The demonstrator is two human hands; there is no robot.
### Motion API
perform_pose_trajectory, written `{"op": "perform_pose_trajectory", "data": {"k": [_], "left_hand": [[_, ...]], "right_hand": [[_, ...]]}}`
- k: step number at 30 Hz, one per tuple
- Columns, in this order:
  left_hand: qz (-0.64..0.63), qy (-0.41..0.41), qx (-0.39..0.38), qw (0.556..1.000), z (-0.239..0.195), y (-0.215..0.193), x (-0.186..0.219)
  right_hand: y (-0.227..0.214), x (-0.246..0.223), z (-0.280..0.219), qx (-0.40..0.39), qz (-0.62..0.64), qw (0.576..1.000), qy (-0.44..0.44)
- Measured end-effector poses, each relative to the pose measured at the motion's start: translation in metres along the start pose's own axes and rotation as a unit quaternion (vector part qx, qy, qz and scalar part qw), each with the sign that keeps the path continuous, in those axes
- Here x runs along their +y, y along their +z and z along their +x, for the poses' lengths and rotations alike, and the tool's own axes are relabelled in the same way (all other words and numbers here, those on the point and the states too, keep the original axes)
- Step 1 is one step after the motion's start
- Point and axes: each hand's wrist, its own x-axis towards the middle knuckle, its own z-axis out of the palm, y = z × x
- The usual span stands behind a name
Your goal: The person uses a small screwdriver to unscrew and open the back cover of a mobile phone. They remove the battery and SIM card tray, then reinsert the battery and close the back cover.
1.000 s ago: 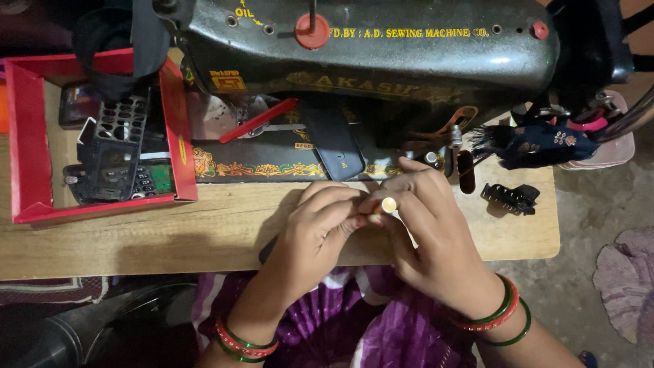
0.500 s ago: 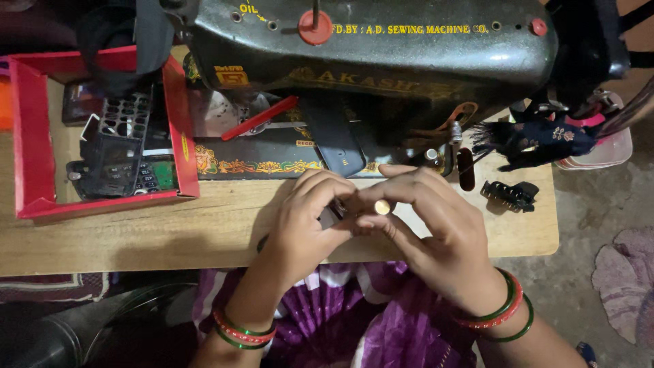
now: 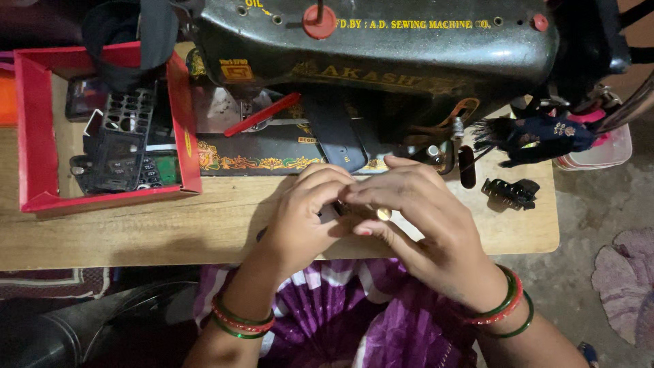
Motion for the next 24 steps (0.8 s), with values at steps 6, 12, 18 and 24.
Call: {"op": "perform_pose_trajectory", "data": {"k": [6,12,18,24], "left_hand": [[-0.008,-0.019,-0.006,1.000,0.0010,-0.0012,0.0022],[-0.006,0.034,-0.039,0.999,0.0009,-0.0035,0.0032],[-0.034,0.004,-0.022,0.999,0.0032,-0.0028,0.0059],[-0.001,-0.011,-0.020,1.000,0.0013,-0.0050,0.0065]], "right_hand": [[0.0044,0.0026,0.0005,0.028,-0.007,0.999,0.023],[0.0009,0.0047,0.0013,0.021,-0.020,0.999,0.013],[0.0007,0.0044,0.0004,0.022,-0.004,0.999,0.032],[0.0006,0.0023,0.0009,0.018,0.003,0.999,0.031]]}}
